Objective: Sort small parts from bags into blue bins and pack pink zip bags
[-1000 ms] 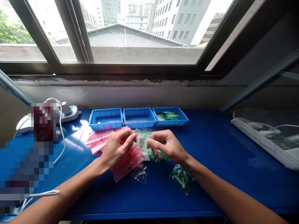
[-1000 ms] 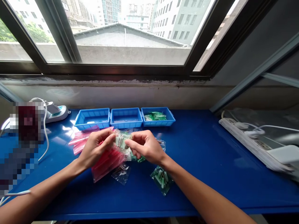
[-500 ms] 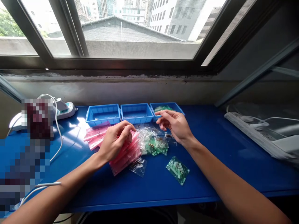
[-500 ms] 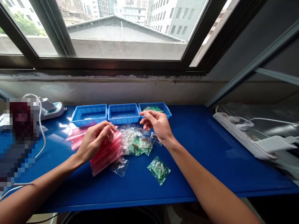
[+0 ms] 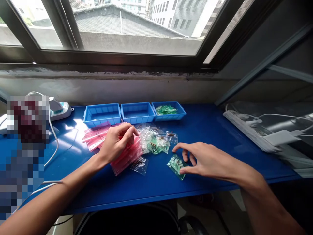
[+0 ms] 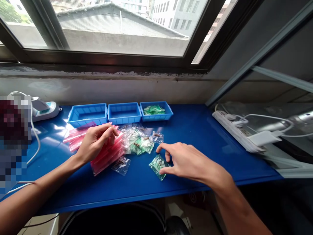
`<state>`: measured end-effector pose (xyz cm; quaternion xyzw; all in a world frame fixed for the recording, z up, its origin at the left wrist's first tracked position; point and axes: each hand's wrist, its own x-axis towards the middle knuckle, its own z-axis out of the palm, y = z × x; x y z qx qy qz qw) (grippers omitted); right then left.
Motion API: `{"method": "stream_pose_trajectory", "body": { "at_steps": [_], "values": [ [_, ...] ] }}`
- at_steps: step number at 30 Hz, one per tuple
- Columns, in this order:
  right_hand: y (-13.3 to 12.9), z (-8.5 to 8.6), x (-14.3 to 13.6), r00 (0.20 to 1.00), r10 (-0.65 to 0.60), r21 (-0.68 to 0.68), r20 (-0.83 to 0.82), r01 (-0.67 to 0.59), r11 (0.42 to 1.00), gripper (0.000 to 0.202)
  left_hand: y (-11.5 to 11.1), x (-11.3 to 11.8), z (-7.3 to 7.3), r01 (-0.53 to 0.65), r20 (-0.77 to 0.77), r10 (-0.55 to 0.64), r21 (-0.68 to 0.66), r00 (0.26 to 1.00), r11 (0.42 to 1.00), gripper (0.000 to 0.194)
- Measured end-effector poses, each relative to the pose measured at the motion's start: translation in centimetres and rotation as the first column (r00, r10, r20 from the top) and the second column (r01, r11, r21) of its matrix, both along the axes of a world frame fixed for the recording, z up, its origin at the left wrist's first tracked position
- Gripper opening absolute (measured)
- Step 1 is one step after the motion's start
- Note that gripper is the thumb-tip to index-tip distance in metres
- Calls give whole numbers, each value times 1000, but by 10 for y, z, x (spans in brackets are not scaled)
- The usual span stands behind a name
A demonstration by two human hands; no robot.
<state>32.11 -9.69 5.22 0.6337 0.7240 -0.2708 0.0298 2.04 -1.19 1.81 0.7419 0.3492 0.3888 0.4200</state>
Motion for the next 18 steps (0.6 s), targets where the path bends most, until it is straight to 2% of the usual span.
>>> {"method": "stream_pose_trajectory", "body": {
  "at_steps": [2,5,10,14,18],
  "values": [
    [-8,-12,0,999,-12,49,-35,13,999,47,-1,1,1,-4,-9,4,2,1000,1000,36],
    [-11,-23,1,992,-8,85,-125,19,996,38,-1,1,2,-11,-25,12,19,1000,1000,36],
    [-4,-23,3,937,-26,20,-349,35,999,28,-1,2,1,-9,-61,13,62,998,998,36],
    [6,-18,-14,835,-49,41,-548,85,996,29,-1,1,2,33,-66,-28,70,997,997,37],
    [28,-14,-51,674,-71,78,-736,188,979,37,-2,1,6,106,-99,-101,50,990,993,32]
  ]
}}
